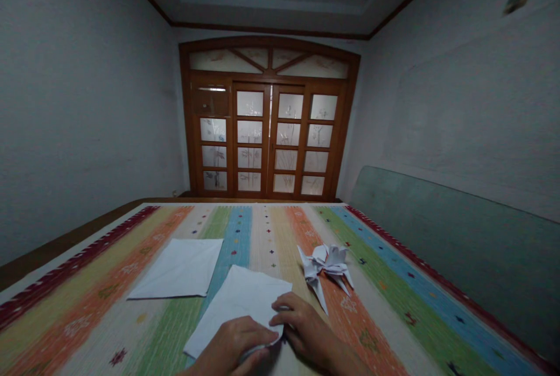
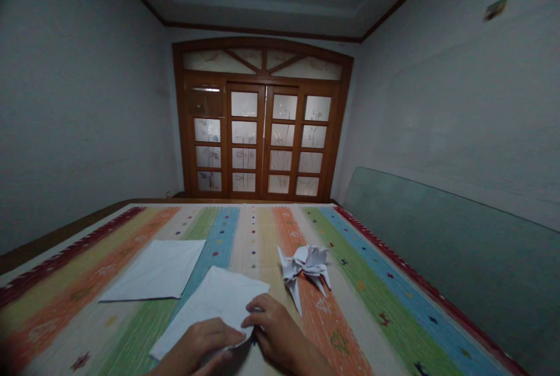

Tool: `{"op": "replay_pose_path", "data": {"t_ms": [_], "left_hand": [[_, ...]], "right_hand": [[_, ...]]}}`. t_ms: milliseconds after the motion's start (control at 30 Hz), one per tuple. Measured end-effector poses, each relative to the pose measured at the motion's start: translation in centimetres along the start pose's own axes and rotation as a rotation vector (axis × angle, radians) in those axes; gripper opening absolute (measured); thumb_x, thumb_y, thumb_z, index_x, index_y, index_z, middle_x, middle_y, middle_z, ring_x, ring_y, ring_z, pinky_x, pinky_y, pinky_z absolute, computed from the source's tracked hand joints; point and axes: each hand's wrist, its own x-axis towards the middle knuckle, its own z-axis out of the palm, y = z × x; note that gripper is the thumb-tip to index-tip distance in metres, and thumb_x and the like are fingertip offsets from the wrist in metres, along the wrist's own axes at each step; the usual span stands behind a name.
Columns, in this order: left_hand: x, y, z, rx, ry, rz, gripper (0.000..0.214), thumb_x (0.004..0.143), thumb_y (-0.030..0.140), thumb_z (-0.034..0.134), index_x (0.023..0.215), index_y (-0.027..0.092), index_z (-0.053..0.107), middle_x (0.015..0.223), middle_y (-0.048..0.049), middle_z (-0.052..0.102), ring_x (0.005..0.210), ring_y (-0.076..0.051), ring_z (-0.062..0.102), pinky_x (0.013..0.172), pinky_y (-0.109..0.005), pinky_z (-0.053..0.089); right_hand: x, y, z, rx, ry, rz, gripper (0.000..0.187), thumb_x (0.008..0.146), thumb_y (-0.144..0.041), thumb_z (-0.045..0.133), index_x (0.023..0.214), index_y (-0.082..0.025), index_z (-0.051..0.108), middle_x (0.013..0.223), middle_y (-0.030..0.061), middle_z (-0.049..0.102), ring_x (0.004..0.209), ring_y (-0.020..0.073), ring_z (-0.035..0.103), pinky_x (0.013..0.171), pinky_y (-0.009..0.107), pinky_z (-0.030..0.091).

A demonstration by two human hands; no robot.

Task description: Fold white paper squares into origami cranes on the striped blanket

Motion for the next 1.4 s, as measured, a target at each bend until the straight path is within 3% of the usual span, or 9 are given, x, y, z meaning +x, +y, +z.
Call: {"op": "replay_pose_path", "data": {"t_ms": [133, 333, 533, 667, 800, 900, 1067, 1200, 1400], "left_hand": [[0.0, -0.3, -0.4, -0.056, 0.016, 0.022, 0.037, 0.105, 0.043, 0.042, 0.135, 0.032, 0.062, 0.125, -0.0050, 0.074, 0.116, -0.023, 0.066, 0.103, -0.037, 0.052], [-0.7, -3.7, 0.9, 0.295, 0.054, -0.235, 0.051, 0.098, 0.046, 0.057, 0.148, 0.038, 0.048, 0.153, -0.0065, 0.053, 0.142, -0.036, 0.044, 0.113, -0.057, 0.043], [-0.9, -4.3, 1.9, 0.362, -0.041, -0.351, 0.073, 0.093, 0.047, 0.066, 0.157, 0.036, 0.031, 0.165, -0.0096, 0.030, 0.149, -0.042, 0.029, 0.117, -0.065, 0.032], [-0.8, -4.1, 2.2, 0.384, -0.042, -0.330, 0.071, 0.096, 0.045, 0.062, 0.158, 0.037, 0.027, 0.166, -0.0088, 0.027, 0.151, -0.042, 0.025, 0.118, -0.065, 0.030], [-0.4, -4.1, 2.2, 0.421, -0.045, -0.303, 0.067, 0.100, 0.048, 0.053, 0.159, 0.035, 0.023, 0.166, -0.0098, 0.026, 0.151, -0.041, 0.025, 0.118, -0.065, 0.030], [-0.2, -4.3, 2.5, 0.449, -0.042, -0.282, 0.065, 0.102, 0.051, 0.047, 0.160, 0.032, 0.023, 0.165, -0.0107, 0.027, 0.151, -0.040, 0.026, 0.118, -0.064, 0.031], [-0.3, -5.0, 3.1, 0.515, -0.024, -0.262, 0.063, 0.104, 0.055, 0.041, 0.160, 0.031, 0.023, 0.165, -0.0091, 0.029, 0.151, -0.038, 0.027, 0.118, -0.062, 0.032], [-0.4, -5.6, 3.2, 0.538, 0.002, -0.253, 0.065, 0.103, 0.055, 0.042, 0.160, 0.033, 0.019, 0.165, -0.0069, 0.029, 0.151, -0.037, 0.028, 0.118, -0.060, 0.033], [-0.3, -6.7, 2.3, 0.554, 0.019, -0.325, 0.062, 0.103, 0.048, 0.045, 0.159, 0.028, 0.028, 0.165, -0.0103, 0.030, 0.151, -0.037, 0.028, 0.119, -0.058, 0.032]], "right_hand": [[-0.1, 0.6, -0.4, 0.000, 0.074, -0.038, 0.043, 0.072, 0.002, 0.051, 0.090, -0.028, 0.076, 0.103, 0.0049, 0.077, 0.106, 0.0219, 0.069, 0.098, 0.041, 0.053], [0.3, 0.5, -1.6, 0.024, 0.057, 0.050, 0.035, 0.078, -0.001, 0.056, 0.087, -0.027, 0.078, 0.104, 0.0075, 0.078, 0.107, 0.0233, 0.070, 0.098, 0.041, 0.054], [0.1, 1.2, -1.5, -0.042, 0.083, 0.120, 0.040, 0.082, 0.002, 0.048, 0.094, -0.023, 0.077, 0.103, 0.0087, 0.079, 0.100, 0.0228, 0.072, 0.093, 0.039, 0.056], [0.0, 0.4, 0.5, -0.126, 0.091, 0.130, 0.036, 0.091, -0.012, 0.052, 0.122, -0.019, 0.070, 0.119, 0.0147, 0.074, 0.112, 0.0274, 0.069, 0.099, 0.044, 0.055], [0.0, -0.6, 3.2, -0.219, 0.001, 0.191, 0.053, 0.089, -0.020, 0.061, 0.142, -0.017, 0.056, 0.142, 0.0180, 0.061, 0.131, 0.0351, 0.057, 0.110, 0.053, 0.048], [0.1, -0.9, 4.3, -0.227, -0.116, 0.217, 0.061, 0.091, -0.022, 0.060, 0.150, -0.014, 0.046, 0.155, 0.0187, 0.045, 0.142, 0.0352, 0.046, 0.115, 0.052, 0.043], [0.4, -0.9, 4.1, -0.201, -0.266, 0.266, 0.062, 0.098, -0.025, 0.051, 0.156, -0.011, 0.035, 0.162, 0.0151, 0.030, 0.150, 0.0316, 0.030, 0.122, 0.049, 0.032], [0.5, -1.0, 3.7, -0.188, -0.263, 0.293, 0.063, 0.100, -0.032, 0.050, 0.157, -0.012, 0.032, 0.163, 0.0129, 0.025, 0.152, 0.0322, 0.025, 0.124, 0.052, 0.027], [0.9, -0.8, 3.0, -0.200, -0.266, 0.354, 0.065, 0.101, -0.038, 0.048, 0.157, -0.011, 0.031, 0.164, 0.0131, 0.022, 0.153, 0.0335, 0.022, 0.125, 0.054, 0.023]]}}
